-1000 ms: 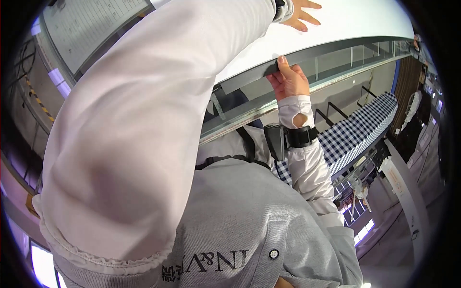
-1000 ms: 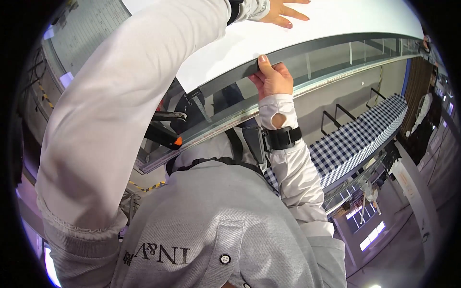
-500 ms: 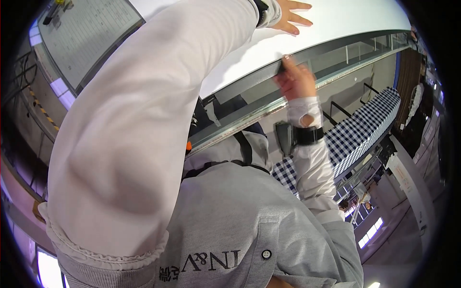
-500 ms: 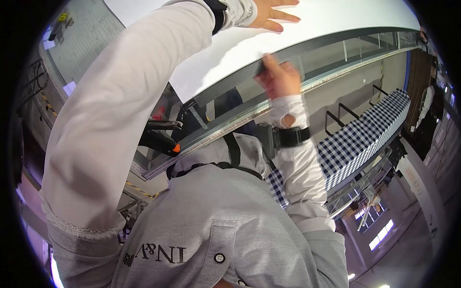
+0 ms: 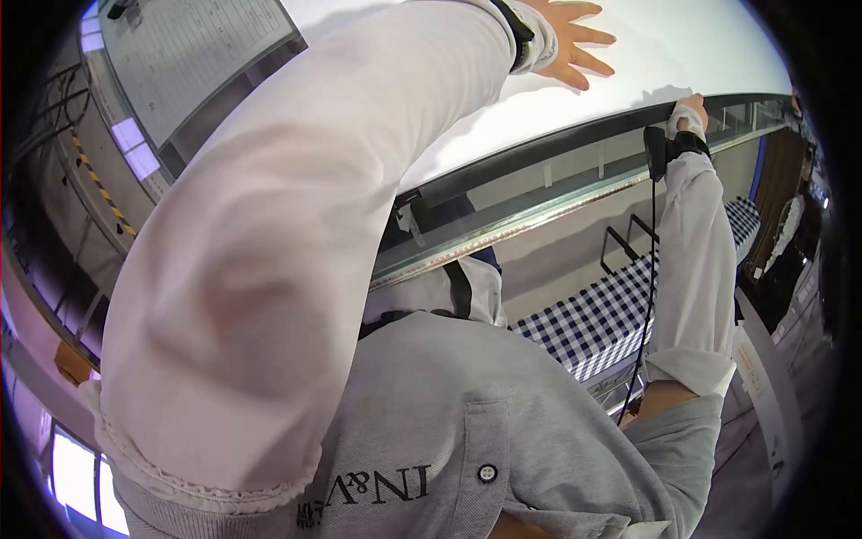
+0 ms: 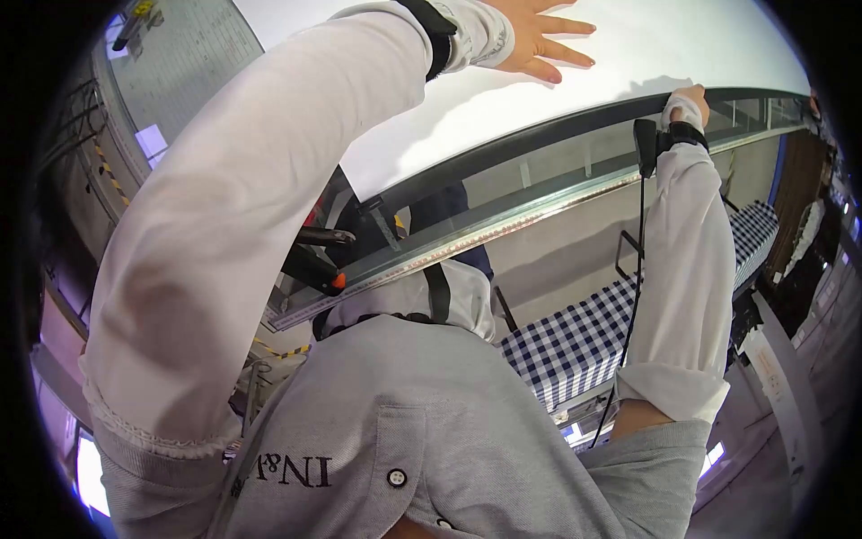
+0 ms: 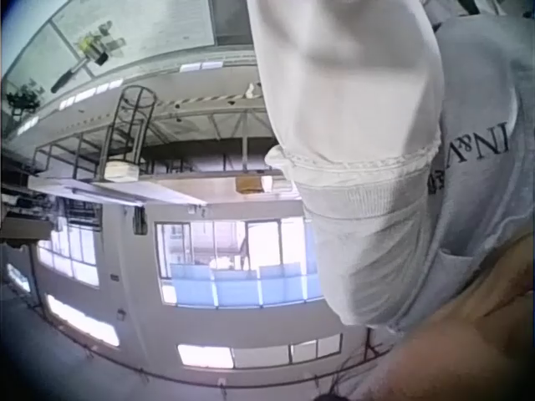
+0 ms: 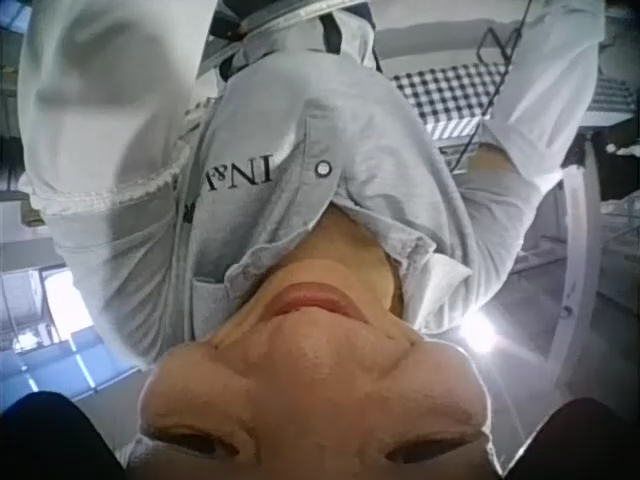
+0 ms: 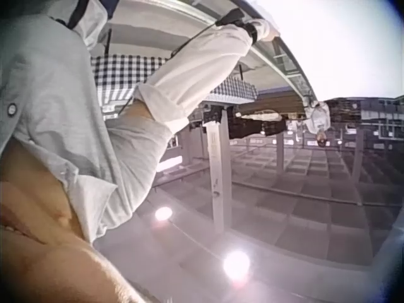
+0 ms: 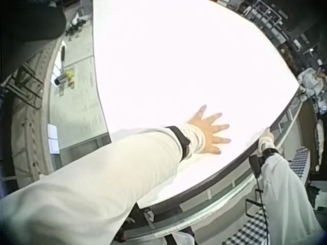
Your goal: Installing a large white panel onto a frame and securing it with fasteners and tools.
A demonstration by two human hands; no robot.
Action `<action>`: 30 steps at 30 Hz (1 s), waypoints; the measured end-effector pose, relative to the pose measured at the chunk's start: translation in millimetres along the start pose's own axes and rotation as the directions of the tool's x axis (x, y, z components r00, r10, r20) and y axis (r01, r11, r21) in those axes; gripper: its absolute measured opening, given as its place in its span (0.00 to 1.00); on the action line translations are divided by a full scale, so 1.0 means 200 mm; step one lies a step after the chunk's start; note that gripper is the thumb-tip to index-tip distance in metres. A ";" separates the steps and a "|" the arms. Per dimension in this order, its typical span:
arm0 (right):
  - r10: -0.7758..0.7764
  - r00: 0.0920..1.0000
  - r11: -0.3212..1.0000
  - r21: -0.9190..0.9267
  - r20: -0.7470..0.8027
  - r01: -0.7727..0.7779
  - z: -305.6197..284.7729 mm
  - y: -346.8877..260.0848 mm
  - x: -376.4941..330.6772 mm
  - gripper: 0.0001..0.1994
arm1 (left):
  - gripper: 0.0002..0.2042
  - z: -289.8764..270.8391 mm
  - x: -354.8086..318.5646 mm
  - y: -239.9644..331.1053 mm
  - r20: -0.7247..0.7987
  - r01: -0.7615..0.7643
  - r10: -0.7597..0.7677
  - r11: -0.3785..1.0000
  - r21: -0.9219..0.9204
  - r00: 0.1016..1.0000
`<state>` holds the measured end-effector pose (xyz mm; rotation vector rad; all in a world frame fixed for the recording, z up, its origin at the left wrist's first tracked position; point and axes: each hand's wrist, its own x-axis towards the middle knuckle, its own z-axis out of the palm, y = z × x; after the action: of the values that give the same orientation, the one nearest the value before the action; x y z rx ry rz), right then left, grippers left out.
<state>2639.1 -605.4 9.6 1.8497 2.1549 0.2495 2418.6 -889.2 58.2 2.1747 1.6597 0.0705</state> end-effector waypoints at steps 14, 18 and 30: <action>0.047 0.999 0.992 -0.117 -0.024 -0.050 0.06 0.00 -0.04 0.19 | 0.23 0.12 -0.05 0.03 -0.121 0.247 -0.229 0.955 0.164 0.966; 0.002 0.960 0.966 -0.249 -0.278 -0.074 0.06 0.42 0.22 0.17 | 0.24 0.00 0.15 0.09 -0.293 0.155 -0.101 0.973 0.168 0.951; 0.070 0.997 0.985 -0.152 -0.032 -0.074 -0.01 -0.08 -0.20 0.17 | 0.24 -0.07 0.19 -0.07 0.024 -0.068 0.067 0.996 0.056 0.997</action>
<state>2629.5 -647.9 10.1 1.8486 2.0252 0.4448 2413.3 -847.6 59.5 2.2656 1.5950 0.0179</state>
